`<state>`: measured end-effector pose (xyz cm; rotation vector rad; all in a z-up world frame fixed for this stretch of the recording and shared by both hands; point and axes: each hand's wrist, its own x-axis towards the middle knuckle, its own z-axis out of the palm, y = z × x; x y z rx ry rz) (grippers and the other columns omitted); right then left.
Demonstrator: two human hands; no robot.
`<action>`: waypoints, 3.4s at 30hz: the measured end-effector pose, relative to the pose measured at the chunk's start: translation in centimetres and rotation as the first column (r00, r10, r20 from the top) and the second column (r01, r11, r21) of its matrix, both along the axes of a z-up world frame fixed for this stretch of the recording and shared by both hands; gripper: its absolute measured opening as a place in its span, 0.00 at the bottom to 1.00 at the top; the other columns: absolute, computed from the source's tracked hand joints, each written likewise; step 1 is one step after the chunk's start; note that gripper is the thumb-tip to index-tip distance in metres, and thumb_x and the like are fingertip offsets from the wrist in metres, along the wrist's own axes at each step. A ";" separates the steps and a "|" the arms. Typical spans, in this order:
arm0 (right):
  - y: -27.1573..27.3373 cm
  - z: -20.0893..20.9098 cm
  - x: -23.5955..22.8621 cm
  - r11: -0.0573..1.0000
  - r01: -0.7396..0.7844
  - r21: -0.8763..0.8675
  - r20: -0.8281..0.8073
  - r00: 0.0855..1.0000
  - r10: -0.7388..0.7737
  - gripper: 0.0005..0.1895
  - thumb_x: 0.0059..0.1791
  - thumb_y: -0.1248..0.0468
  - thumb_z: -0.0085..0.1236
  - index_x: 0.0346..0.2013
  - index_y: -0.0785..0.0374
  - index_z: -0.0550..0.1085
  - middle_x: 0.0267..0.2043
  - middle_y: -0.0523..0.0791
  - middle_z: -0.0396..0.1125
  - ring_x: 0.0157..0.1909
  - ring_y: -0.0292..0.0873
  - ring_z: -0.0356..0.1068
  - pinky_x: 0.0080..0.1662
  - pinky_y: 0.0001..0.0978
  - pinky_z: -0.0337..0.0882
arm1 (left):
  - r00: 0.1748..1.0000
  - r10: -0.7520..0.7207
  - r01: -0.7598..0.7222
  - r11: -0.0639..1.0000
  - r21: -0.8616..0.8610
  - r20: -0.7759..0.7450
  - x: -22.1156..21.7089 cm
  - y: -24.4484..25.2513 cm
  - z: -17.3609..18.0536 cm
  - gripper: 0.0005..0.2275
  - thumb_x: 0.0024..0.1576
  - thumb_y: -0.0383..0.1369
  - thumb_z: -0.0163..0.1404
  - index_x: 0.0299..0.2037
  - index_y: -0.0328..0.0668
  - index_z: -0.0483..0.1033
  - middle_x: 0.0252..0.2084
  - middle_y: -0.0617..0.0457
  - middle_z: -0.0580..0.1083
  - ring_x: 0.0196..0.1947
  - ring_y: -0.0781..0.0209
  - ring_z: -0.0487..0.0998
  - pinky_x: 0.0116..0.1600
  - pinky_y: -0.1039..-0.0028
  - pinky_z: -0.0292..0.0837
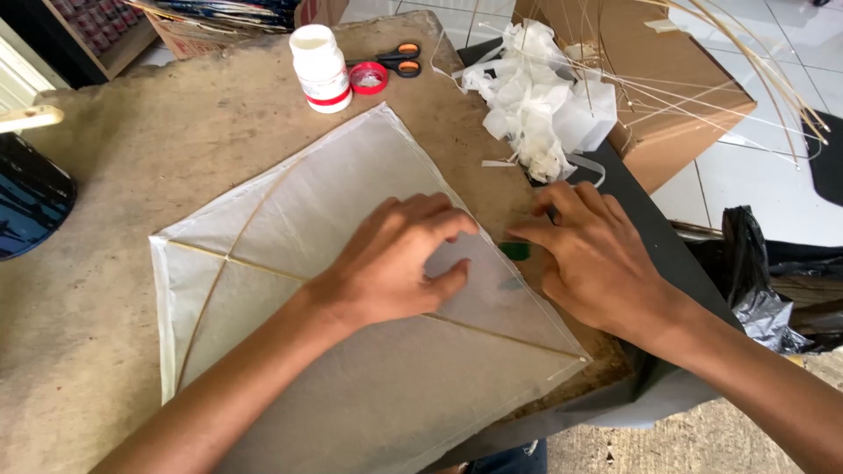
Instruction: The person is assembling a kite by applying glue to the edges of the paper and folding it over the bamboo frame.
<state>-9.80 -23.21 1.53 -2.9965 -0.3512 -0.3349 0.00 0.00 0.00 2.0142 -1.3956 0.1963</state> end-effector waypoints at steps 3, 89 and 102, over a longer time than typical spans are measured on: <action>-1.0 -0.9 -0.1 0.999 0.052 -0.002 0.015 0.999 -0.052 0.25 0.35 0.72 0.51 0.42 0.53 0.82 0.45 0.45 0.63 0.46 0.51 0.65 0.47 0.46 0.64 | 0.998 0.055 -0.054 0.998 -0.043 0.029 0.9 1.5 0.3 0.10 0.51 0.31 0.59 0.43 0.44 0.80 0.33 0.49 0.75 0.35 0.44 0.80 0.39 0.58 0.72; 12.1 2.1 29.5 0.890 -0.175 0.421 0.131 0.983 0.131 0.23 0.35 0.59 0.76 0.40 0.66 0.81 0.51 0.54 0.64 0.57 0.66 0.69 0.56 0.50 0.70 | 0.718 0.378 -0.629 0.713 -0.310 -0.585 20.7 4.7 -1.7 0.26 0.36 0.23 0.66 0.47 0.31 0.72 0.41 0.39 0.80 0.42 0.47 0.84 0.42 0.68 0.84; 9.1 5.2 19.8 0.744 -0.205 0.635 0.213 0.973 0.086 0.26 0.35 0.67 0.71 0.48 0.59 0.79 0.47 0.55 0.67 0.49 0.60 0.76 0.46 0.40 0.77 | 0.750 0.579 -0.661 0.660 -0.357 -0.320 14.3 4.0 0.8 0.34 0.44 0.29 0.64 0.61 0.45 0.61 0.57 0.43 0.66 0.62 0.35 0.68 0.62 0.39 0.66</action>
